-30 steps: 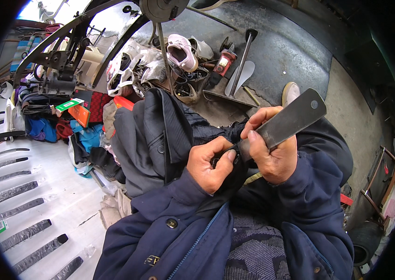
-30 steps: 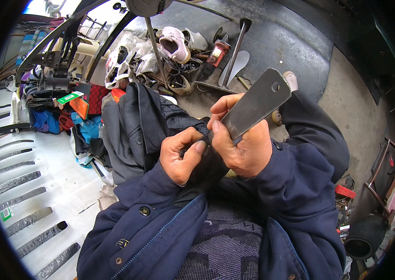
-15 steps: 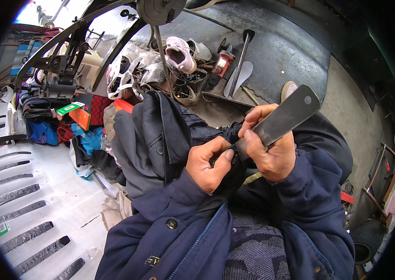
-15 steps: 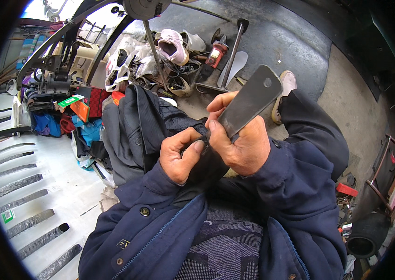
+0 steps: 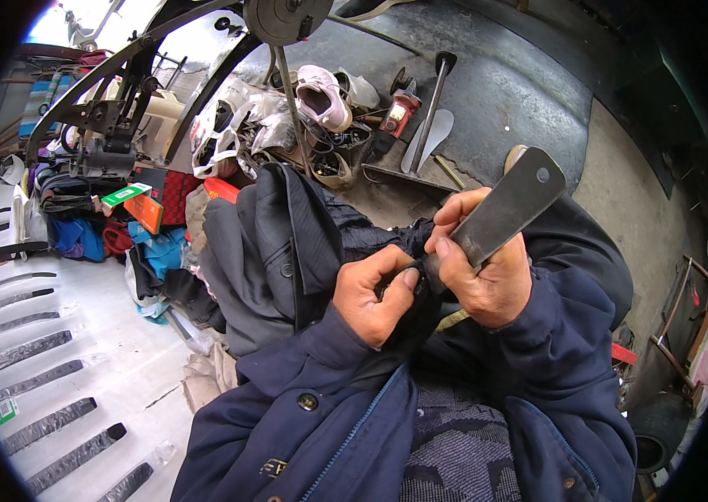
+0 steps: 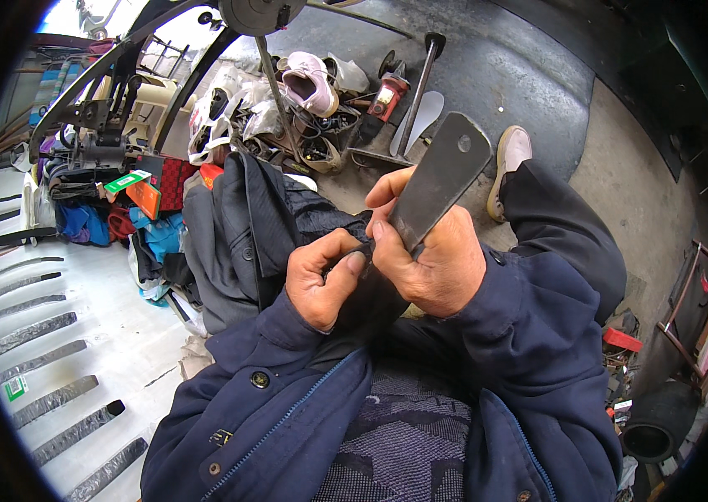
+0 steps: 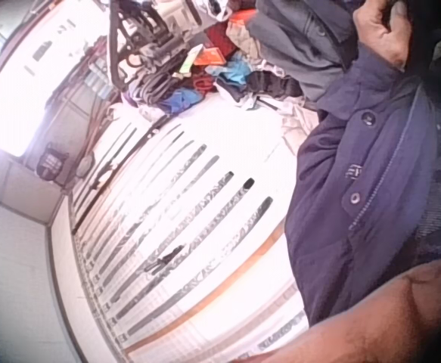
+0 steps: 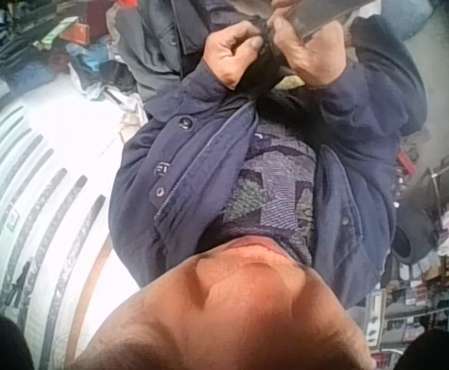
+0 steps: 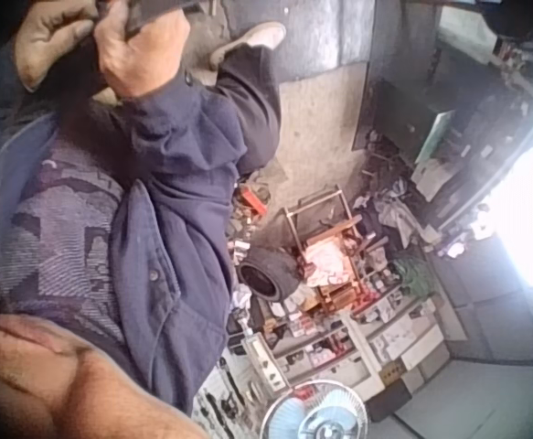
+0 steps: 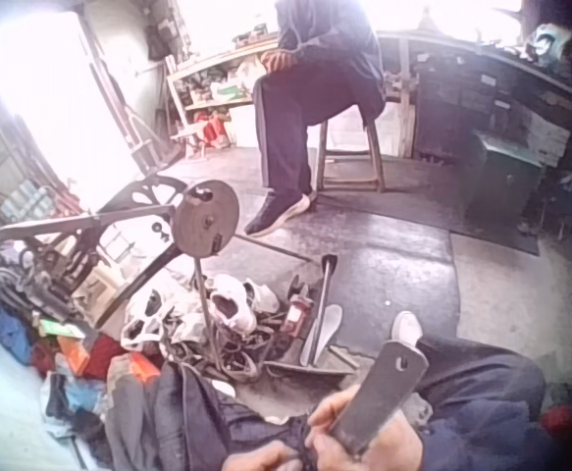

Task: The person uses a flat metal tool to scrape and smooth a small area on a dark jacket held in their lap. They repeatedly rub the tool along the fabric, occasionally repositioning the jacket to access different spots.

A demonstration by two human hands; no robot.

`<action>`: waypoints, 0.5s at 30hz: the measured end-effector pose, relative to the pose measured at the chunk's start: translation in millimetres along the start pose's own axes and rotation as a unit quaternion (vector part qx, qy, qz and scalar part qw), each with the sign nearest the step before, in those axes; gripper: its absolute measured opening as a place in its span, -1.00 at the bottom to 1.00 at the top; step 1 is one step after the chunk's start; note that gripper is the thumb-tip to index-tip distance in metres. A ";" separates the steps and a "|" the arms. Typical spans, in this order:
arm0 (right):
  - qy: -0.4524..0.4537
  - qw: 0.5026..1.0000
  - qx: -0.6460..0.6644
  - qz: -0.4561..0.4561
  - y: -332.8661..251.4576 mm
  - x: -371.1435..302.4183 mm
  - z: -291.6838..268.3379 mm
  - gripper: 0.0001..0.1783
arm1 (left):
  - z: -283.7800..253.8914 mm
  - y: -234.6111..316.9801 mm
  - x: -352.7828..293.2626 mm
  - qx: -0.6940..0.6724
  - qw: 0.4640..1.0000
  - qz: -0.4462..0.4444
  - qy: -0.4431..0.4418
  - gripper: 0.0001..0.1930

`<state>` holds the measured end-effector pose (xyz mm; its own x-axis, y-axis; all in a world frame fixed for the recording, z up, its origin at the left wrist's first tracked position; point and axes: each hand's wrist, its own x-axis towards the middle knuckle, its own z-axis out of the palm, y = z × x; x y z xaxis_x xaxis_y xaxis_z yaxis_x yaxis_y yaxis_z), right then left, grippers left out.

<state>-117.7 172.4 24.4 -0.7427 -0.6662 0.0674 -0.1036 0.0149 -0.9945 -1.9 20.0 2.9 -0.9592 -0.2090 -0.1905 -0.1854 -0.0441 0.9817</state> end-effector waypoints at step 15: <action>-0.090 0.979 0.070 0.169 0.1 3.9 -23.3 -0.77 | 1.0 5.2 -2.8 0.141 0.985 0.084 0.047 -0.96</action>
<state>-136.0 187.1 26.4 -0.5886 -0.7622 -0.2695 0.2283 0.1631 -0.9598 -0.5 21.3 8.6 -0.9601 -0.2795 -0.0110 -0.0896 0.2699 0.9587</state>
